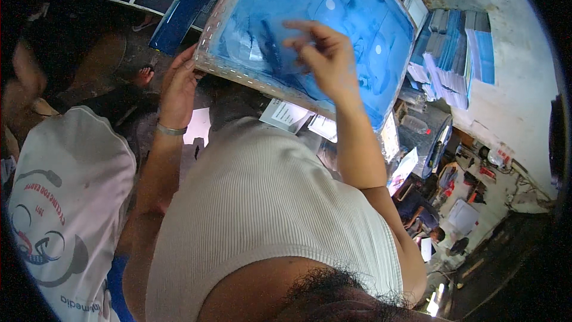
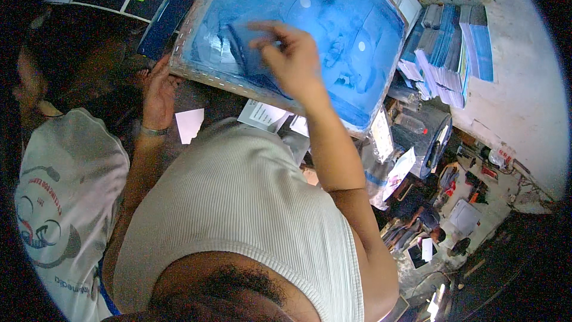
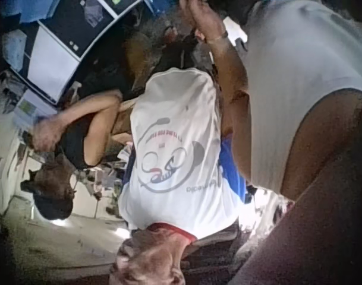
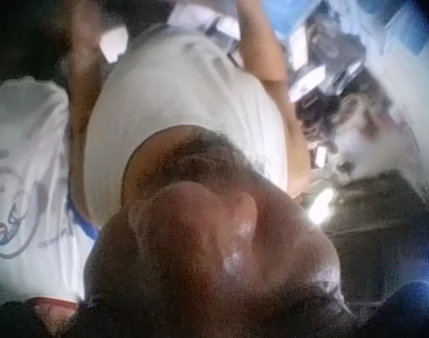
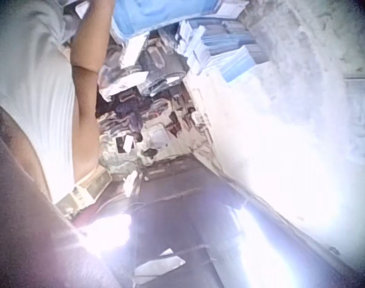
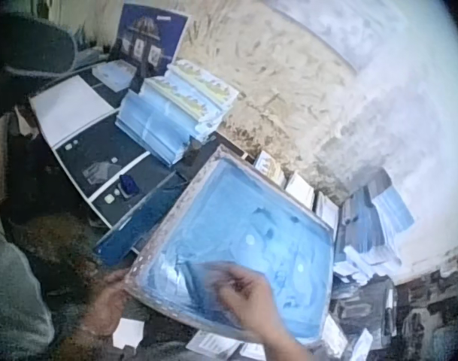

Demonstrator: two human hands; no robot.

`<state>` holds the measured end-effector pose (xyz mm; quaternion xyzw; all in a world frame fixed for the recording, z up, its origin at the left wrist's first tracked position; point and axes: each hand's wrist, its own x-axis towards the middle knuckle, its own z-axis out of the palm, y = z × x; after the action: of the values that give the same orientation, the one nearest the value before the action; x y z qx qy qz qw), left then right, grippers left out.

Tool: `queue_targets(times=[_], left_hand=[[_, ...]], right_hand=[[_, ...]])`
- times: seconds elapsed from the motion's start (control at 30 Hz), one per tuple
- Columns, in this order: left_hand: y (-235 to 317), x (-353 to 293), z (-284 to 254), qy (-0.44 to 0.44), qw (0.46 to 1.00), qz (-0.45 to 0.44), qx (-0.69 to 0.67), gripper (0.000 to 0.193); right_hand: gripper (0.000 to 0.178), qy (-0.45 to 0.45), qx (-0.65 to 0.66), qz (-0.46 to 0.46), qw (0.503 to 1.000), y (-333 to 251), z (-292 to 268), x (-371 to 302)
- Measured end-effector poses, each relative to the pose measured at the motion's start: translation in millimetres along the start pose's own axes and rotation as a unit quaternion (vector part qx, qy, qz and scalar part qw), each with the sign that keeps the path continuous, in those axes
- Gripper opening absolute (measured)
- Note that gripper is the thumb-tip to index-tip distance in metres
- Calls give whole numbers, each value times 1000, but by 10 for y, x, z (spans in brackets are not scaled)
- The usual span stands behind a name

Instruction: The person holds a screen printing frame, scrapes and rubs the blue emulsion surface with a plastic scraper, and peels pieces of film from the mesh by hand.

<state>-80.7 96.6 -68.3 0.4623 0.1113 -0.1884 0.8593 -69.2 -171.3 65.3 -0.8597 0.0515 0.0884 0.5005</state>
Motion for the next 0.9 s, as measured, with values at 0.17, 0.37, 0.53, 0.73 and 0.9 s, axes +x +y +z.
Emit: queue_targets(times=[0.17, 0.37, 0.53, 0.73, 0.9], left_hand=[[-37, 61, 15, -18, 1000, -16, -1, 44], [-139, 81, -119, -31, 998, -27, -46, 41], [-69, 127, -177, -21, 994, -69, -81, 41], [3, 148, -110, -51, 991, -84, -85, 39], [49, 146, -101, -24, 997, -79, -7, 41]], right_hand=[[36, 30, 276, 78, 957, 124, -489, -197], [45, 127, 377, 9, 917, 186, -1122, -656], [47, 216, 388, -77, 892, 193, -1654, -1220], [48, 303, 403, -116, 855, 268, -1879, -1804], [46, 385, 350, -52, 853, 613, -1975, -2261]])
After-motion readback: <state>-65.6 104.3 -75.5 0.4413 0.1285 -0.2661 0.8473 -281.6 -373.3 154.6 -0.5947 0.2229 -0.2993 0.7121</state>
